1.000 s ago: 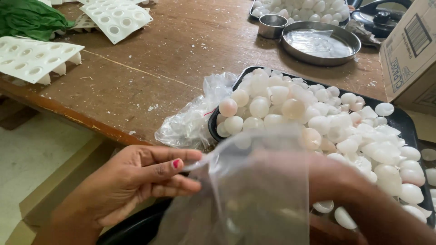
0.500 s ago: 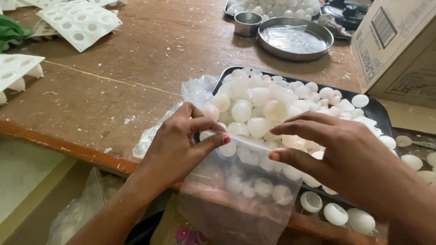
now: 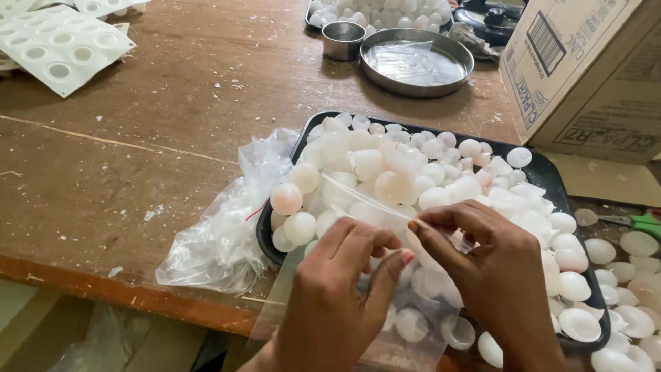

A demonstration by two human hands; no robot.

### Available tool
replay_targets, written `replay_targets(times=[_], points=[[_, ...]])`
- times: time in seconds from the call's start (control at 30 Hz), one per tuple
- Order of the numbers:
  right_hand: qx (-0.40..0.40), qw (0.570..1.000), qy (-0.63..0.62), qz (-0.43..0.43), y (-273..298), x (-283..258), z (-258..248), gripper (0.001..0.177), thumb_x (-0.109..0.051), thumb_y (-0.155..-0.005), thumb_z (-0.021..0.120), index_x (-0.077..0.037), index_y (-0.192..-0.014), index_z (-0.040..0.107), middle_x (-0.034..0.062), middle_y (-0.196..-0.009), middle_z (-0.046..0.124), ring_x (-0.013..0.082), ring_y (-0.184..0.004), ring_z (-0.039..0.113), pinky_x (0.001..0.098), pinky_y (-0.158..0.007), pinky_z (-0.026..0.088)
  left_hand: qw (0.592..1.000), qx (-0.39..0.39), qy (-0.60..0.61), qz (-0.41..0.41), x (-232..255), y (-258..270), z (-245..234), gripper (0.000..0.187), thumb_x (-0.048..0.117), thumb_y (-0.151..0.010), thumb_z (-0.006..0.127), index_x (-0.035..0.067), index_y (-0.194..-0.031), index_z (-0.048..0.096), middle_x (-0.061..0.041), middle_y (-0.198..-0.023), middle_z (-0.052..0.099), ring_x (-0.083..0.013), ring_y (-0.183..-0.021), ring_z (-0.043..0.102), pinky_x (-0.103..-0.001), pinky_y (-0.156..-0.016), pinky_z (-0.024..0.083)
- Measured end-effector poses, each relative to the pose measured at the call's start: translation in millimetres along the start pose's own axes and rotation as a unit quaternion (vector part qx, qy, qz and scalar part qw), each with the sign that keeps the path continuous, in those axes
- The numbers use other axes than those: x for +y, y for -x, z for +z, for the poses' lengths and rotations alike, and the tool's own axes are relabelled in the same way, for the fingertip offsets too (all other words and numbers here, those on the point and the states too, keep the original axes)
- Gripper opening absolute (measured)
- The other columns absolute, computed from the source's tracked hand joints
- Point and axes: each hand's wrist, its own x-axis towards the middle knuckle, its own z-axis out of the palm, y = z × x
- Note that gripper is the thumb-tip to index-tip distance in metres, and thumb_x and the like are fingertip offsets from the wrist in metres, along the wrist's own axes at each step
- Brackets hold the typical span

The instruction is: The person packs small white shell-shaped wax candle pieces into clear ziplock plastic bags at a workbench. They open a bag, gather handfuls of the wax pieces from a black tray and the table, fill the bag, press the zipper seal closed, and place filled bags into a cardboard box below the table.

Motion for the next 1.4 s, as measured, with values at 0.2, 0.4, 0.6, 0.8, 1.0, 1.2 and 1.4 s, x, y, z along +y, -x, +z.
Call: replay_targets(times=[0.2,0.4,0.6,0.8,1.0,1.2,1.4], points=[[0.016,0.991,-0.105,0.077,11,11,8,0.019,-0.020,-0.077,0.083,-0.005,-0.088,0.080,0.0002,-0.079,0.075,0.0094,-0.064,0.062,0.0258,-0.056,0.050,0.826,-0.139,0.323,-0.440,-1,-4,18,0.019,0.022,-0.087,0.079,0.006,-0.097,0.080,-0.001,-0.078,0.079,-0.0064,-0.064,0.069,-0.022,-0.058,0.057],[-0.069,0.975,-0.195,0.078,22,34,14,0.019,-0.017,-0.084,0.087,-0.003,-0.094,0.077,0.0056,-0.086,0.074,0.0097,-0.073,0.062,0.0253,-0.065,0.053,0.716,-0.115,0.427,-0.540,-10,14,30,0.022,0.018,-0.089,0.076,-0.003,-0.093,0.079,-0.005,-0.079,0.079,-0.0088,-0.064,0.069,-0.022,-0.061,0.056],[-0.164,0.938,-0.287,0.103,23,50,4,0.018,-0.015,-0.089,0.079,-0.003,-0.103,0.078,0.0057,-0.092,0.077,0.0097,-0.082,0.075,0.0240,-0.071,0.060,0.650,-0.097,0.510,-0.555,-7,21,29,0.016,0.010,-0.091,0.071,-0.005,-0.094,0.072,-0.007,-0.078,0.073,-0.0111,-0.068,0.070,-0.026,-0.063,0.059],[-0.142,0.921,-0.310,0.186,18,40,3,0.018,-0.012,-0.090,0.075,0.002,-0.101,0.077,0.0094,-0.085,0.078,0.0126,-0.075,0.069,0.0273,-0.066,0.058,0.686,-0.133,0.492,-0.520,-8,30,13,0.013,0.007,-0.090,0.068,-0.006,-0.092,0.071,-0.006,-0.081,0.072,-0.0104,-0.071,0.069,-0.025,-0.062,0.059],[-0.001,0.973,-0.097,0.208,12,17,-4,0.019,-0.024,-0.092,0.075,-0.007,-0.101,0.078,0.0046,-0.080,0.077,0.0101,-0.068,0.072,0.0246,-0.064,0.055,0.748,-0.116,0.442,-0.481,-22,38,-20,0.022,0.002,-0.088,0.059,0.005,-0.104,0.075,-0.004,-0.087,0.073,-0.0089,-0.074,0.064,-0.025,-0.065,0.057],[-0.064,0.979,-0.189,0.039,39,30,17,0.020,-0.015,-0.091,0.078,-0.005,-0.109,0.075,0.0041,-0.089,0.077,0.0122,-0.077,0.075,0.0269,-0.068,0.062,0.771,0.005,0.401,-0.495,-17,27,-47,0.004,0.000,-0.087,0.057,-0.003,-0.084,0.058,-0.010,-0.077,0.070,-0.0126,-0.069,0.067,-0.029,-0.068,0.061],[-0.158,0.960,-0.156,-0.171,54,6,39,0.032,-0.004,-0.090,0.069,-0.009,-0.120,0.075,0.0075,-0.098,0.071,0.0212,-0.083,0.071,0.0332,-0.071,0.059,0.926,0.035,0.168,-0.337,-26,21,-52,0.012,0.001,-0.089,0.055,0.003,-0.099,0.062,-0.005,-0.084,0.062,-0.0060,-0.074,0.059,-0.020,-0.067,0.050]])
